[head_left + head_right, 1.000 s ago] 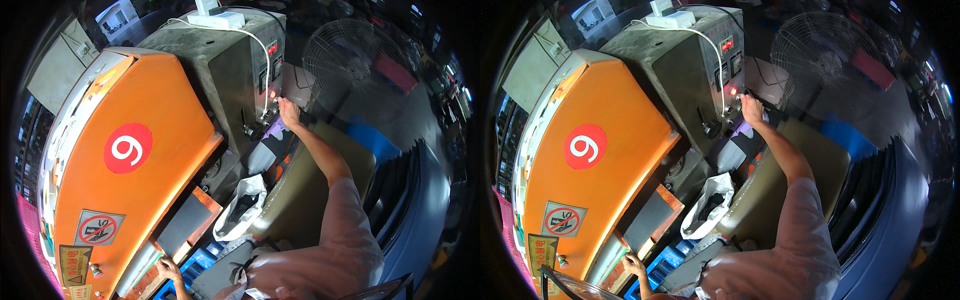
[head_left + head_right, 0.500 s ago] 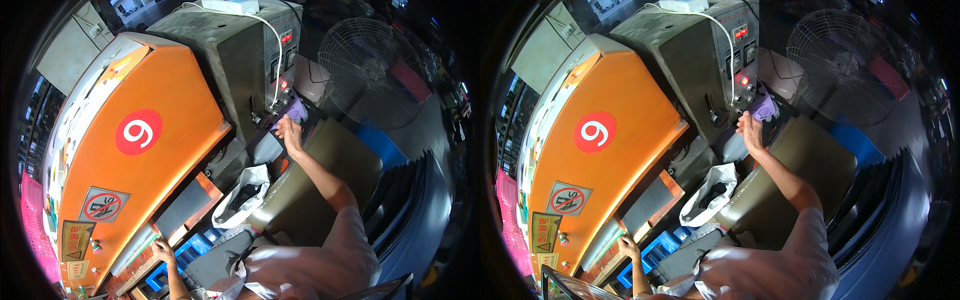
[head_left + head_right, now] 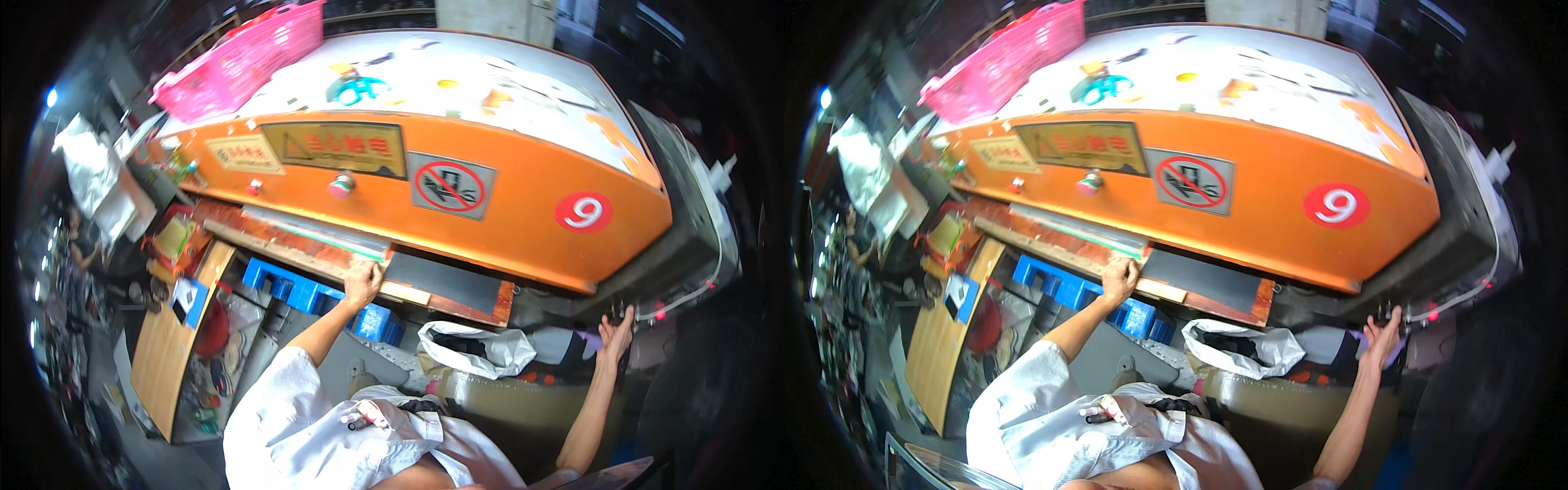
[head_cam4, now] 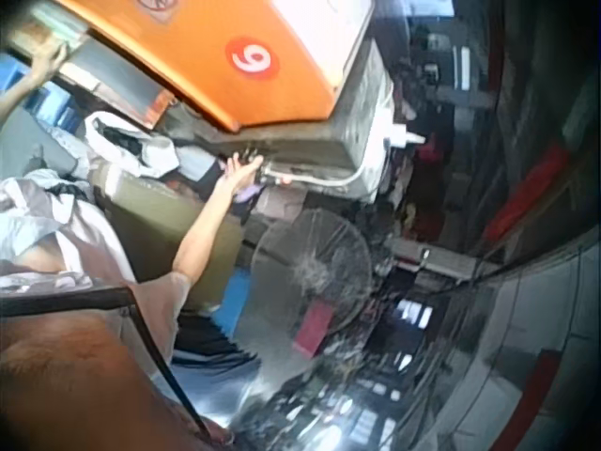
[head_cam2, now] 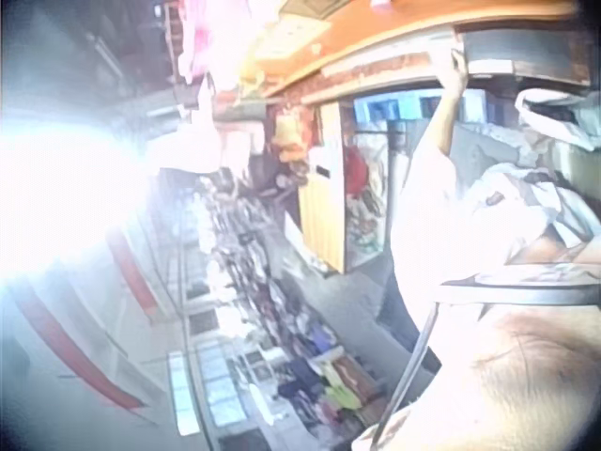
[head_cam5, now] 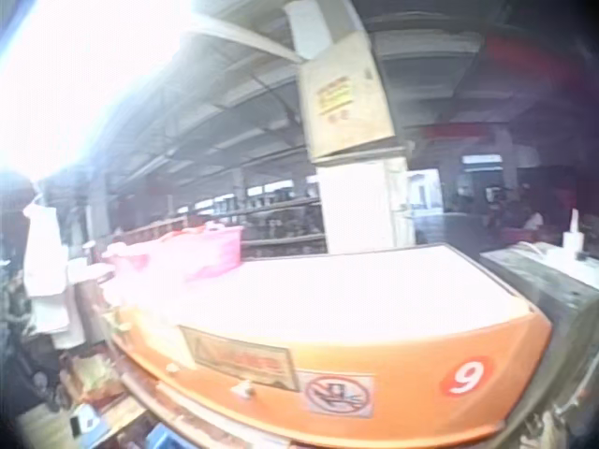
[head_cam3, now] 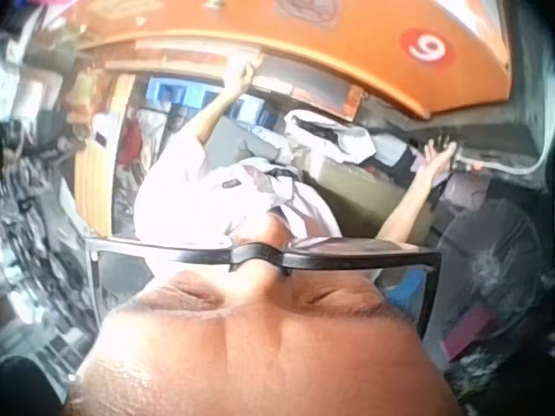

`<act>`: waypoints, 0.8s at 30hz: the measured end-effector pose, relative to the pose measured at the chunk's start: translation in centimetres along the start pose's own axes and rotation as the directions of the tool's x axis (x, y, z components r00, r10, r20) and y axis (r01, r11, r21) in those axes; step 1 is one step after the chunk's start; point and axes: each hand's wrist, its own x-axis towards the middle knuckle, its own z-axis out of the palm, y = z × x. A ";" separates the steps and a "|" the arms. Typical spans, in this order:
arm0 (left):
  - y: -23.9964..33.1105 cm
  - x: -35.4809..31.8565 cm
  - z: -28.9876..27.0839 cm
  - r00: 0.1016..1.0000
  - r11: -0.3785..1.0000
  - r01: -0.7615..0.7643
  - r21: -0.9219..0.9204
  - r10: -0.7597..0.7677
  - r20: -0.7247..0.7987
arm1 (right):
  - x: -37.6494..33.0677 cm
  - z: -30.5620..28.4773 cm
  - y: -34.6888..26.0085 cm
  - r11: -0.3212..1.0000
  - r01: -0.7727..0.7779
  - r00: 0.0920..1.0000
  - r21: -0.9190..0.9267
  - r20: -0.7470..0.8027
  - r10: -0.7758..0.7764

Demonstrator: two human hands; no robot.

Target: The person arranges several dark gray rubber pieces on a wooden table, then uses a green spray bottle to wet them. They pick up a circular cutting die and press it onto the rubber pieces to cut shapes. The person stacks the cut pieces and moves to an orange hydraulic press machine to operate it.

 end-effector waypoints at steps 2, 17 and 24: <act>0.5 0.3 -0.5 0.999 0.999 0.041 0.028 -0.041 0.004 | 0.2 -0.5 -0.2 0.999 0.024 0.998 0.032 0.055 -0.026; 2.3 2.1 -2.9 0.995 1.000 0.003 -0.017 -0.005 -0.097 | 2.6 -3.1 -4.4 0.956 -0.222 0.949 0.194 0.268 0.165; 2.8 2.8 -3.7 0.996 0.999 0.007 -0.052 -0.011 -0.087 | 1.4 -3.1 -6.4 0.993 -0.055 0.990 0.109 0.139 0.040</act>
